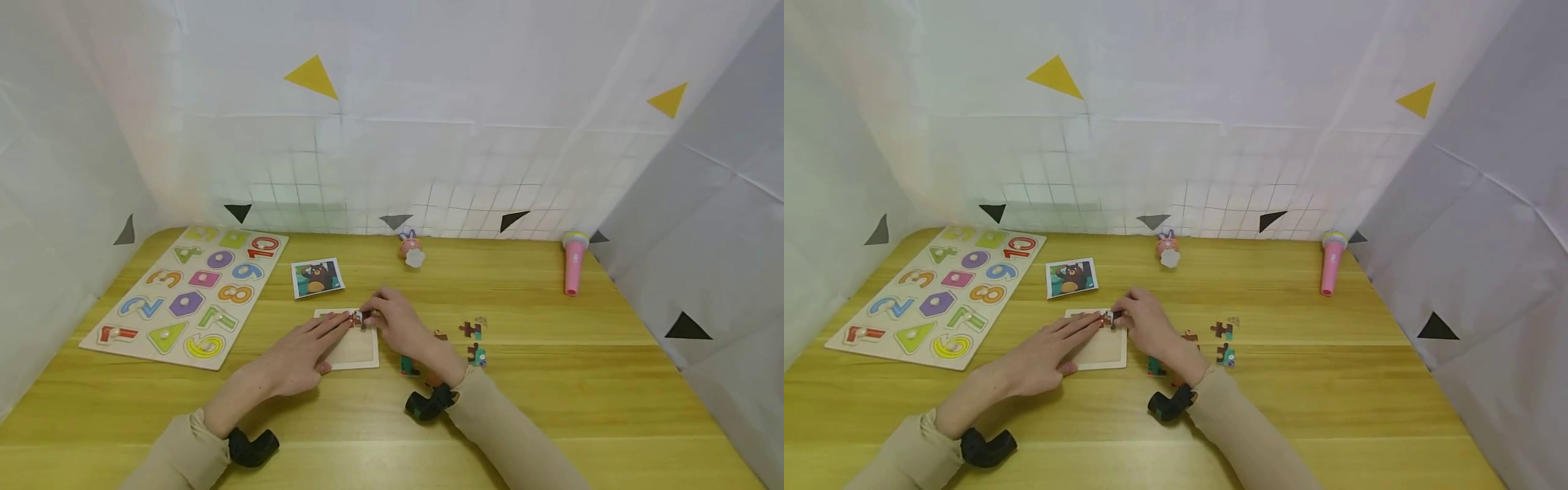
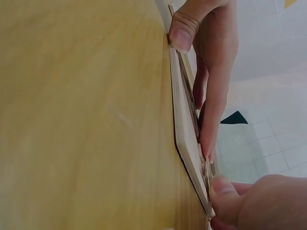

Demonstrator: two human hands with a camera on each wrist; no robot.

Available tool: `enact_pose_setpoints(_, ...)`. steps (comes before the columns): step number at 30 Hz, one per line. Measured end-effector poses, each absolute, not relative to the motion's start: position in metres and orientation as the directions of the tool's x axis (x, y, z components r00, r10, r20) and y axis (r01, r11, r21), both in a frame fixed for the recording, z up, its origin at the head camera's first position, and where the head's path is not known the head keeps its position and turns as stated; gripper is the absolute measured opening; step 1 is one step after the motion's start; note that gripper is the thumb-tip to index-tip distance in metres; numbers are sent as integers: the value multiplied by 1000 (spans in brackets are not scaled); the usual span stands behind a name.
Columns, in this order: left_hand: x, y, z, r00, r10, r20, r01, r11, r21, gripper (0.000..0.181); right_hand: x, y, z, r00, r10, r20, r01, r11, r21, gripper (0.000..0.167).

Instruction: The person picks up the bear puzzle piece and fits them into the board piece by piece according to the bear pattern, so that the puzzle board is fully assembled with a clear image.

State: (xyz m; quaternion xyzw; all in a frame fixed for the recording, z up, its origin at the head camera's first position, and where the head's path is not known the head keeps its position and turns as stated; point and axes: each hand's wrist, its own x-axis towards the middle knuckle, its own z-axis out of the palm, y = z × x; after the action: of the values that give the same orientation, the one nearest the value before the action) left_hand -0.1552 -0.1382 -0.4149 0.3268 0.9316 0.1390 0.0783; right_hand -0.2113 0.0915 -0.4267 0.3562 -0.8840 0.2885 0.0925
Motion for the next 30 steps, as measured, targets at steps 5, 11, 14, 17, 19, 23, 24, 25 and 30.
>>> enact_pose_setpoints(5, -155, -138, -415, -776, 629, -55, 585, 749, 310, 71, -209, 91, -426, -722, -583, 373, -691, 576, -438, 14)
enact_pose_setpoints(11, -155, -138, -414, -772, 634, -46, 593, 744, 307, 71, -207, 91, -424, -729, -588, 350, -683, 592, -428, 14)
enact_pose_setpoints(14, -155, -138, -415, -774, 633, -39, 594, 745, 302, 71, -208, 91, -424, -728, -591, 347, -684, 592, -426, 14)
enact_pose_setpoints(17, -155, -137, -415, -776, 629, -34, 593, 747, 300, 72, -208, 91, -426, -730, -593, 340, -682, 592, -429, 13)
enact_pose_setpoints(19, -155, -137, -415, -776, 630, -29, 595, 747, 297, 73, -209, 90, -426, -734, -592, 333, -677, 594, -435, 13)
enact_pose_setpoints(23, -156, -135, -415, -776, 631, -25, 600, 749, 282, 73, -209, 90, -426, -743, -588, 319, -666, 604, -437, 13)
enact_pose_setpoints(24, -156, -135, -415, -776, 631, -26, 600, 750, 280, 73, -209, 90, -426, -746, -587, 315, -663, 607, -438, 13)
enact_pose_setpoints(25, -156, -134, -415, -776, 630, -26, 599, 751, 278, 73, -208, 90, -426, -748, -586, 311, -660, 610, -438, 13)
enact_pose_setpoints(30, -155, -134, -413, -779, 627, -31, 593, 751, 289, 71, -208, 90, -424, -755, -586, 294, -650, 615, -446, 12)
